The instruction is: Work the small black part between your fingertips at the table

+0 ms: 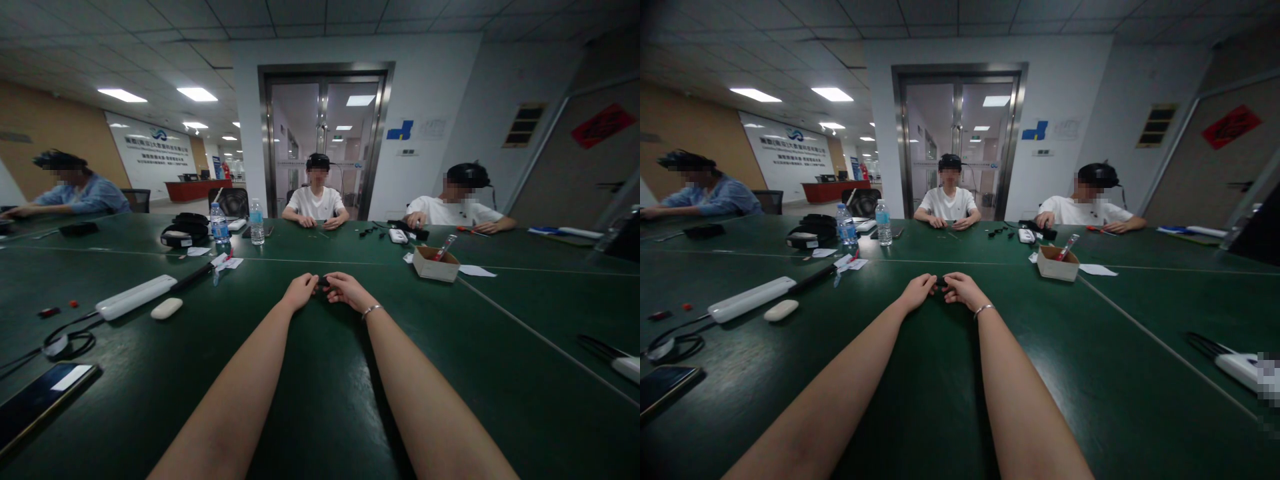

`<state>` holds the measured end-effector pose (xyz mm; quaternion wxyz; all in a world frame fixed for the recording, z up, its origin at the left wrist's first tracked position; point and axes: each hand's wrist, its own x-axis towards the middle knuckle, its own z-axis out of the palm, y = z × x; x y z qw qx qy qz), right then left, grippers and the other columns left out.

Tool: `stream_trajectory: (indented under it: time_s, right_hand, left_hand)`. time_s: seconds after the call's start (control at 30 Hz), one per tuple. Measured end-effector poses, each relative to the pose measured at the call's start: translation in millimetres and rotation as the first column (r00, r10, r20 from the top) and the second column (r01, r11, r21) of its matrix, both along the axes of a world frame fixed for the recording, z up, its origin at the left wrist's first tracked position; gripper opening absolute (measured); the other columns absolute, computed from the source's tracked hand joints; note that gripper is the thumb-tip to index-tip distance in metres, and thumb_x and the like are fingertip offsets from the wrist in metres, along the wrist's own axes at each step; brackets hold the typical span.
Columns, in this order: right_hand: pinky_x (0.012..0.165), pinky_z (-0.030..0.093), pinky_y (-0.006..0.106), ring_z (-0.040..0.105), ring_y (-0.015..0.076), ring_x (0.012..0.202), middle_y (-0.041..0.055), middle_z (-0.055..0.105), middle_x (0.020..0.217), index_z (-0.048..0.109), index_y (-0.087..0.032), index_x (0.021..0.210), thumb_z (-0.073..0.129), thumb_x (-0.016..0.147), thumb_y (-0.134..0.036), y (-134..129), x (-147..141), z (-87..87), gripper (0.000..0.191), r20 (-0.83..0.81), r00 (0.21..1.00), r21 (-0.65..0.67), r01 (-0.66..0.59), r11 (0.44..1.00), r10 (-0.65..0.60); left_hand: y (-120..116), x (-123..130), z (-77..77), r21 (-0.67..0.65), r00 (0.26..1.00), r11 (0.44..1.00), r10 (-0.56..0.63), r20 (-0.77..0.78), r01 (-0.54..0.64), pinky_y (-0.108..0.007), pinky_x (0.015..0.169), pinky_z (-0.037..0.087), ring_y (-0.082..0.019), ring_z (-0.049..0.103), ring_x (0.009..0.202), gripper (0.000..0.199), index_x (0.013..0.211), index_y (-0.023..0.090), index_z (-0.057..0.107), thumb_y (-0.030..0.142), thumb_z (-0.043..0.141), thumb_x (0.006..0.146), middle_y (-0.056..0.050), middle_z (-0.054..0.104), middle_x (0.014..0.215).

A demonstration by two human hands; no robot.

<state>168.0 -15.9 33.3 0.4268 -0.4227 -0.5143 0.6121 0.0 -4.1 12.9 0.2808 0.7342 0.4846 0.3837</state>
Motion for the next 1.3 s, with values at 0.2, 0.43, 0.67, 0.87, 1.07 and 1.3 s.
stream_trajectory:
  time_s: [0.2,0.43,0.67,0.87,1.07,1.3]
  right_hand:
    - [0.049,0.055,0.022,0.061,0.0115,0.051,0.0044,0.063,0.071,0.052,-0.014,0.104,0.057,0.084,-0.01,-3.3,2.5,2.8,0.021,-0.023,1.0,0.009,-0.012,1.0,0.012]
    - [0.041,0.052,0.019,0.057,0.0103,0.042,0.0036,0.059,0.06,0.052,-0.012,0.088,0.056,0.088,-0.025,1.0,-1.8,-0.3,0.014,0.022,0.999,-0.018,0.035,0.999,-0.034]
    - [0.047,0.054,0.019,0.059,0.0096,0.048,0.0055,0.063,0.072,0.054,-0.012,0.1,0.059,0.085,-0.011,-1.7,1.6,1.4,0.016,-0.036,0.999,-0.014,-0.013,1.0,0.012]
    - [0.05,0.054,0.019,0.059,0.0088,0.052,0.0048,0.062,0.079,0.056,-0.012,0.101,0.057,0.079,0.001,-2.3,4.0,0.2,0.025,-0.044,0.999,0.008,-0.025,1.0,0.025]
    - [0.052,0.054,0.019,0.06,0.0084,0.054,0.0057,0.061,0.084,0.056,-0.012,0.1,0.056,0.078,0.004,-1.0,6.0,-2.4,0.027,-0.061,0.997,0.017,-0.049,0.999,0.05]
    - [0.053,0.054,0.019,0.06,0.0083,0.054,0.0054,0.061,0.086,0.056,-0.012,0.097,0.056,0.076,0.004,-1.3,6.3,-2.1,0.027,-0.076,0.996,0.02,-0.053,0.998,0.054]
  left_hand:
    - [-1.4,-0.2,1.7,-0.013,1.0,1.0,0.005,-0.007,-0.005,-0.026,0.064,0.043,-0.014,0.058,0.065,0.04,0.076,0.018,0.055,0.05,0.032,0.084,-0.003,0.062,0.075]
    - [-0.6,0.4,-0.1,0.0,1.0,1.0,-0.01,-0.008,0.01,-0.026,0.064,0.043,-0.014,0.058,0.064,0.04,0.078,0.018,0.055,0.051,0.033,0.083,-0.003,0.062,0.076]
    - [-1.2,-0.3,0.9,-0.017,1.0,1.0,-0.003,-0.014,0.003,-0.026,0.065,0.043,-0.014,0.058,0.066,0.039,0.079,0.018,0.056,0.05,0.034,0.083,-0.003,0.064,0.078]
    - [-1.9,-0.5,2.0,-0.027,1.0,1.0,-0.004,-0.024,0.003,-0.026,0.064,0.042,-0.014,0.058,0.066,0.041,0.078,0.017,0.056,0.05,0.033,0.084,-0.003,0.064,0.078]
    - [-1.2,-1.1,1.0,-0.041,0.999,0.999,-0.015,-0.035,0.014,-0.026,0.064,0.042,-0.015,0.058,0.068,0.044,0.081,0.017,0.057,0.053,0.032,0.083,-0.003,0.063,0.078]
    - [0.2,-1.6,-0.7,-0.043,0.999,0.999,-0.03,-0.032,0.029,-0.026,0.064,0.042,-0.014,0.058,0.068,0.044,0.083,0.017,0.057,0.054,0.032,0.082,-0.003,0.063,0.08]
